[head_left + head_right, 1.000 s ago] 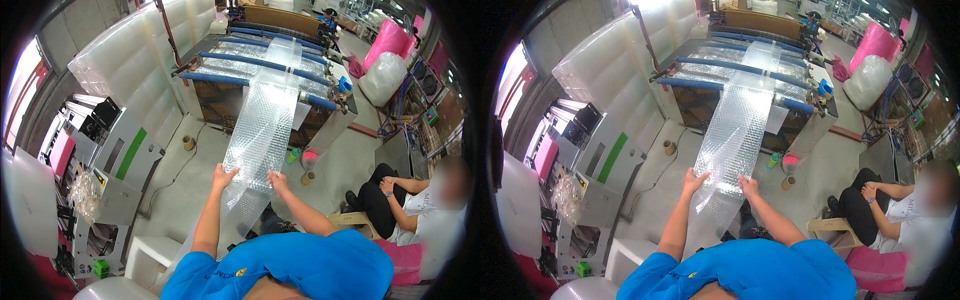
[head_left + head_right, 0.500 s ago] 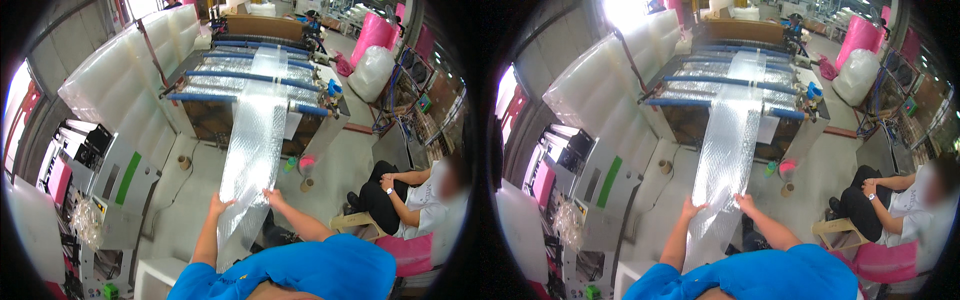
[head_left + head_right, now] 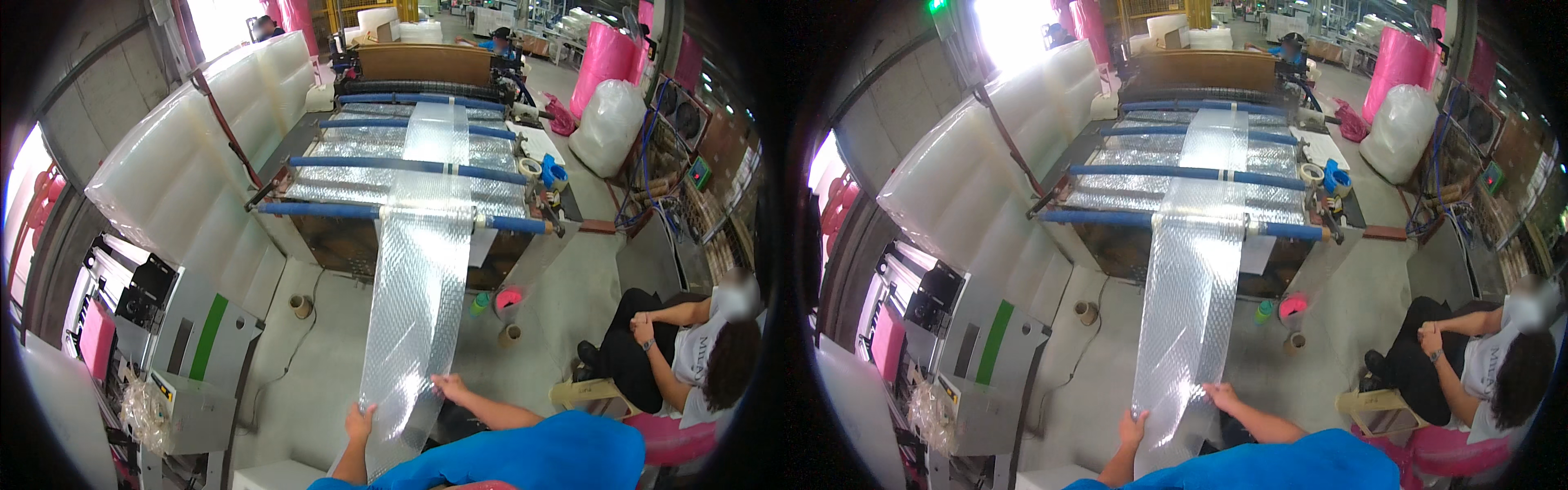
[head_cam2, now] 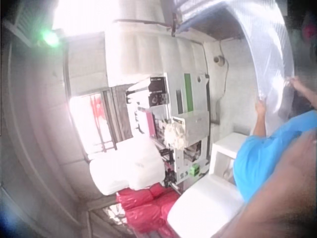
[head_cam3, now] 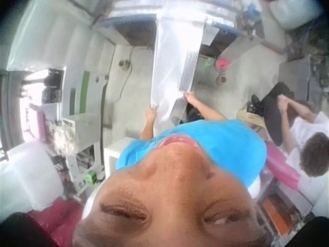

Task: The person pulls a sheet of bubble wrap from a machine, tears it off, and places it on a table. They then smooth and fold the bubble wrap sheet on the table surface.

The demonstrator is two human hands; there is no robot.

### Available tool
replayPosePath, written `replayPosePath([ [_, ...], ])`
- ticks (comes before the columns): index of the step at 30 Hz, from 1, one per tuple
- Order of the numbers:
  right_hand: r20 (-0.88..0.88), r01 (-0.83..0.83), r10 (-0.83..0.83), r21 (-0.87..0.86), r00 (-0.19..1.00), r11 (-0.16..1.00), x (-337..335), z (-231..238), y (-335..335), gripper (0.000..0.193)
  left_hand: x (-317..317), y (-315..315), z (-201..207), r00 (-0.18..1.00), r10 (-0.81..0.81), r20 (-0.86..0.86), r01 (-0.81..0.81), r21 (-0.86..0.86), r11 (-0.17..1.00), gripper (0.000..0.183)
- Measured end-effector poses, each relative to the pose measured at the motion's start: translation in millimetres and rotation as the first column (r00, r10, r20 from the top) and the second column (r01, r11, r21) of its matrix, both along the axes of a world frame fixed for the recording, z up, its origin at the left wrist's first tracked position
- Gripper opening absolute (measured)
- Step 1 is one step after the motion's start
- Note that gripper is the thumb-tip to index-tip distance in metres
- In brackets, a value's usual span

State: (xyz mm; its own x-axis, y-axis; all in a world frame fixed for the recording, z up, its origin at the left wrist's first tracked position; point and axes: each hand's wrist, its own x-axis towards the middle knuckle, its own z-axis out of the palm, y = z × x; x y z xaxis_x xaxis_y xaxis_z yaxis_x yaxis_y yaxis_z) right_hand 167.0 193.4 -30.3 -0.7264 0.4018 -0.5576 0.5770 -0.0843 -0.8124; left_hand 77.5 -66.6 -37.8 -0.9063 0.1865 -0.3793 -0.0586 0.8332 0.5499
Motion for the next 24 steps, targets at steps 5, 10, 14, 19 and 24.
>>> replayPosePath([
  [5,-0.078,0.047,-0.048,-0.018,0.996,0.999,-26.6,-11.5,29.4,0.033,-24.2,18.0,-30.4,0.996,0.020,-0.081,-0.020,-0.001,1.000,0.053],
  [10,-0.132,0.126,-0.109,0.124,0.985,0.984,-64.9,10.1,75.3,0.033,-63.9,81.0,6.6,0.996,0.044,-0.083,-0.051,-0.081,0.995,0.052],
  [14,-0.204,0.146,-0.109,0.175,0.973,0.974,-92.4,26.4,109.7,0.034,-86.6,113.3,9.6,0.973,0.087,-0.215,-0.061,0.124,0.990,0.054],
  [19,-0.252,0.105,-0.075,0.111,0.965,0.988,-123.3,69.7,143.7,0.028,-131.4,131.0,67.5,0.981,0.017,-0.194,0.022,0.199,0.980,0.052],
  [24,-0.499,0.349,-0.257,0.100,0.828,0.932,-148.8,110.0,148.0,0.029,-148.1,137.6,98.1,0.985,-0.039,0.166,-0.072,0.611,0.788,0.042],
])
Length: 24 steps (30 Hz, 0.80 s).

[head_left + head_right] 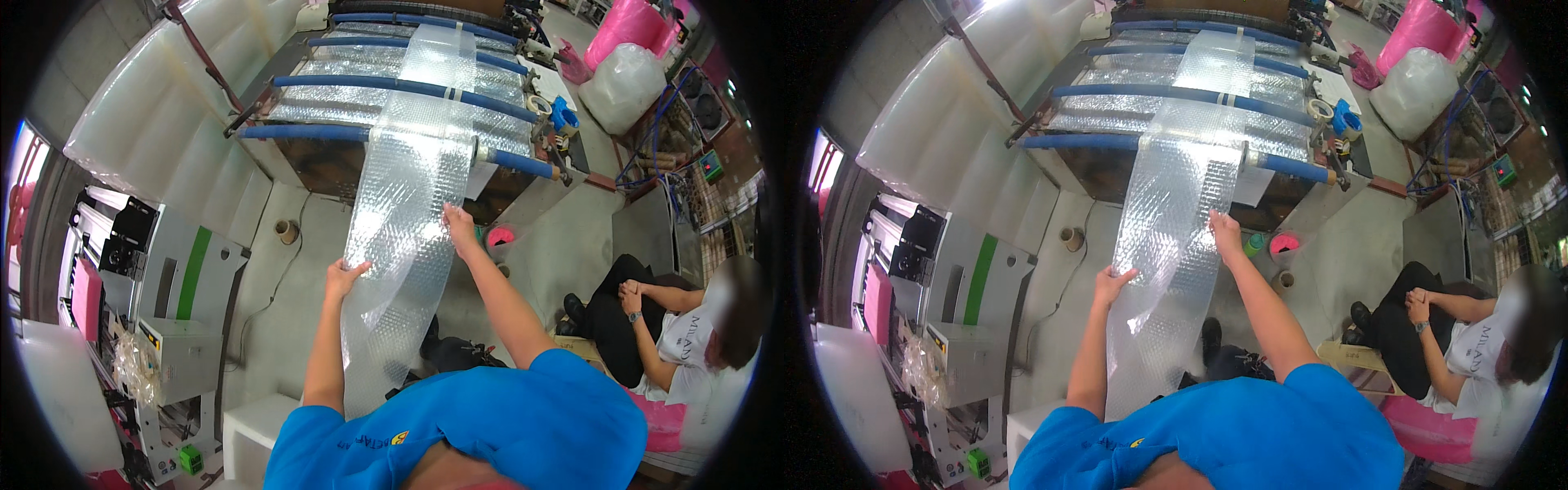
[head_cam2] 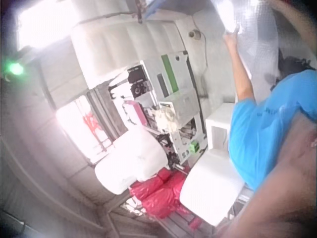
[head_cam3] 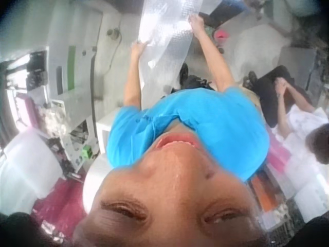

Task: The person pulls a sheet of bubble wrap from a machine, tears it off, and places it on a table. They then smooth and fold the bubble wrap sheet on the table surface.

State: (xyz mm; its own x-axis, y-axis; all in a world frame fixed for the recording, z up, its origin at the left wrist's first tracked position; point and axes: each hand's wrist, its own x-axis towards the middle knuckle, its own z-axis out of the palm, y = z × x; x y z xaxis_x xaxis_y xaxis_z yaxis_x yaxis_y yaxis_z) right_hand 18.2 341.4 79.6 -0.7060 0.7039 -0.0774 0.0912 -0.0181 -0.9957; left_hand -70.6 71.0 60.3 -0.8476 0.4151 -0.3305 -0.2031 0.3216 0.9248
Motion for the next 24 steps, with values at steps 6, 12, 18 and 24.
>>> replayPosePath([
  [6,0.080,0.135,-0.118,-0.255,0.990,0.958,42.0,-14.3,-58.9,0.024,21.6,-25.6,-64.2,0.991,-0.134,0.009,0.133,-0.187,0.973,0.070],
  [12,0.205,-0.111,0.201,-0.382,0.958,0.917,122.5,-67.6,-148.3,0.023,59.7,-35.2,-12.7,0.976,0.012,-0.217,-0.111,-0.449,0.887,0.080],
  [18,0.215,-0.056,0.127,-0.309,0.968,0.949,135.9,-38.4,-158.0,0.022,98.6,-58.8,19.4,0.950,-0.021,-0.311,-0.131,-0.461,0.878,0.083],
  [24,0.159,-0.022,0.059,-0.222,0.986,0.975,138.9,-26.3,-166.0,0.022,96.3,-60.2,13.5,0.877,-0.289,-0.384,-0.019,-0.628,0.778,0.097],
])
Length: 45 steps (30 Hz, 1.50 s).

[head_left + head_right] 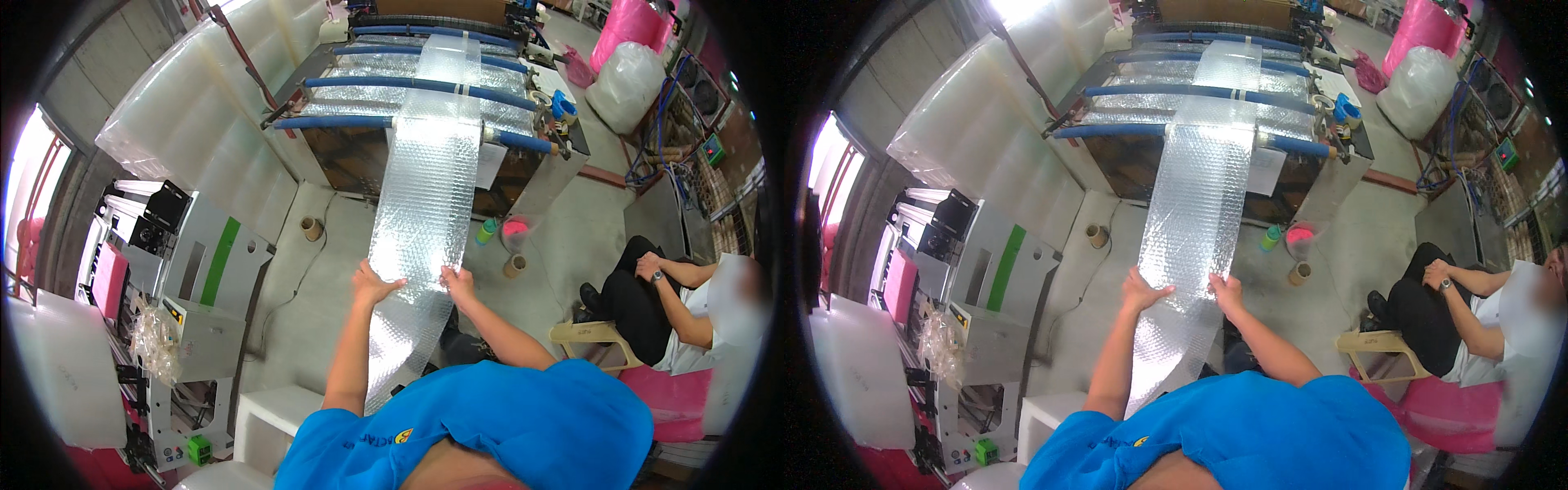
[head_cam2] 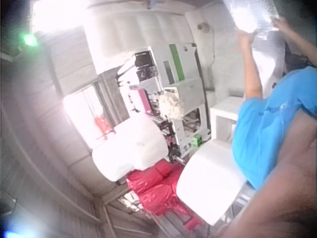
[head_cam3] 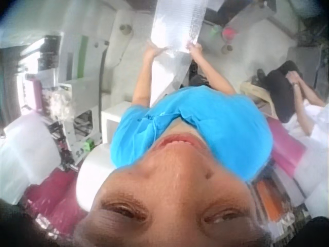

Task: The person pulls a sheet of bubble wrap from a machine, tears it off, and places it on a table. They then smooth and fold the bubble wrap sheet on the table surface.

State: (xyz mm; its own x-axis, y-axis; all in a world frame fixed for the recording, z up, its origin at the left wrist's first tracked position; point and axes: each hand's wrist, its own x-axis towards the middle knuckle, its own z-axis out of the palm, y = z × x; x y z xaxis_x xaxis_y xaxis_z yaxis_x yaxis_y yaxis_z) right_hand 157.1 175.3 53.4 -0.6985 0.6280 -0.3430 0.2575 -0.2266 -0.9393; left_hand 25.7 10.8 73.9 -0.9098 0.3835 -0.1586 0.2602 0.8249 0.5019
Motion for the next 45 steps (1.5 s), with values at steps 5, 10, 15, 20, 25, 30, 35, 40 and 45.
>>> replayPosePath([
  [5,-0.013,-0.014,0.014,0.006,1.000,1.000,2.5,-2.9,4.9,0.022,-3.8,-13.6,-17.0,0.987,-0.016,0.159,-0.048,0.393,0.918,0.093],
  [10,-0.092,0.035,-0.026,0.098,0.995,0.995,0.4,-18.8,2.6,0.023,-5.7,-25.0,-12.7,0.957,-0.006,0.290,-0.092,0.322,0.942,0.088],
  [15,0.056,0.008,-0.036,0.437,0.998,0.899,0.1,-80.0,15.1,0.033,-4.3,-15.9,-40.8,0.923,-0.002,0.385,-0.116,0.285,0.951,0.092],
  [20,0.145,-0.105,0.054,0.368,0.988,0.924,1.6,-110.0,31.4,0.033,-7.5,1.4,-58.5,0.907,-0.046,0.419,-0.062,0.240,0.969,0.096],
  [25,0.225,-0.225,0.168,0.260,0.960,0.939,-1.2,-85.4,33.1,0.031,-19.2,2.1,-103.2,0.918,-0.006,0.397,-0.034,0.094,0.995,0.102],
  [30,0.252,-0.284,0.235,0.179,0.939,0.942,1.0,-100.4,46.0,0.032,-19.7,10.2,-93.6,0.895,0.043,0.443,-0.041,-0.015,0.999,0.098],
  [35,0.360,-0.401,0.326,0.156,0.874,0.903,-3.1,-105.4,61.0,0.031,-28.1,13.4,-116.9,0.894,0.020,0.447,-0.010,-0.024,1.000,0.094],
  [40,0.377,-0.449,0.389,0.081,0.840,0.890,2.9,-131.2,66.6,0.031,-28.9,6.8,-177.0,0.868,-0.019,0.496,0.074,-0.092,0.993,0.097],
  [45,0.369,-0.395,0.332,0.109,0.868,0.912,-21.3,-118.1,84.3,0.031,-73.2,26.3,-180.0,0.831,-0.167,0.530,0.153,0.070,0.986,0.096],
])
